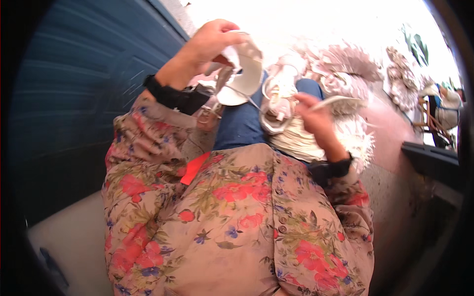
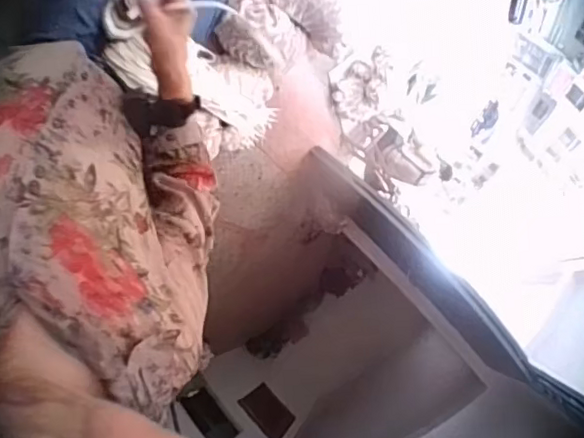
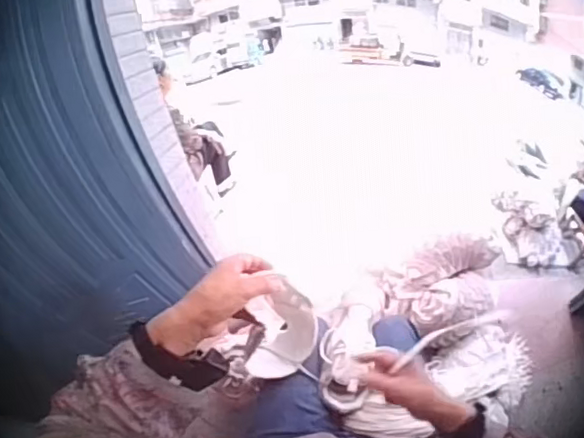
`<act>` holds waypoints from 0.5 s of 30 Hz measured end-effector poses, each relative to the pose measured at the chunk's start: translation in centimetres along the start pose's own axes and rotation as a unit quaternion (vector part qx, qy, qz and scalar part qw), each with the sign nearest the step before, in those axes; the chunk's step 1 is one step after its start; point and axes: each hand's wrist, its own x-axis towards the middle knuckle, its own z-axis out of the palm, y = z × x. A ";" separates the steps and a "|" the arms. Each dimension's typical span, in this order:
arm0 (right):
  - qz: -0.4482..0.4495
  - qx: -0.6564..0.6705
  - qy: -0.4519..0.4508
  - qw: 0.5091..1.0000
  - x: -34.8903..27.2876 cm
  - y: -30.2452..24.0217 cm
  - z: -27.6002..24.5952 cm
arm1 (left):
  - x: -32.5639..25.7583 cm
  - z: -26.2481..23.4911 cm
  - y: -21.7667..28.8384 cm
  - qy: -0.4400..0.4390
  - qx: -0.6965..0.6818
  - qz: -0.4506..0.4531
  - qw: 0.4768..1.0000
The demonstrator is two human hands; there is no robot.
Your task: The person is lacing up white shoes, threading the laces through the eyelets while holding the shoe on their lap.
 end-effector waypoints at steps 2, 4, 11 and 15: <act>-0.061 -0.152 -0.094 0.982 1.5 -0.3 5.8 | -0.4 0.6 0.9 -0.019 -0.016 -0.002 1.000; -0.114 -0.217 -0.086 0.966 2.6 -1.0 9.7 | -1.3 1.4 1.3 -0.024 -0.007 0.011 1.000; -0.127 -0.112 0.000 0.985 6.5 0.2 10.4 | -1.4 -1.3 -5.6 0.114 -0.285 0.114 0.945; -0.003 0.041 -0.049 0.998 5.8 1.0 9.9 | -0.7 -2.1 -23.6 0.147 -0.166 -0.085 0.971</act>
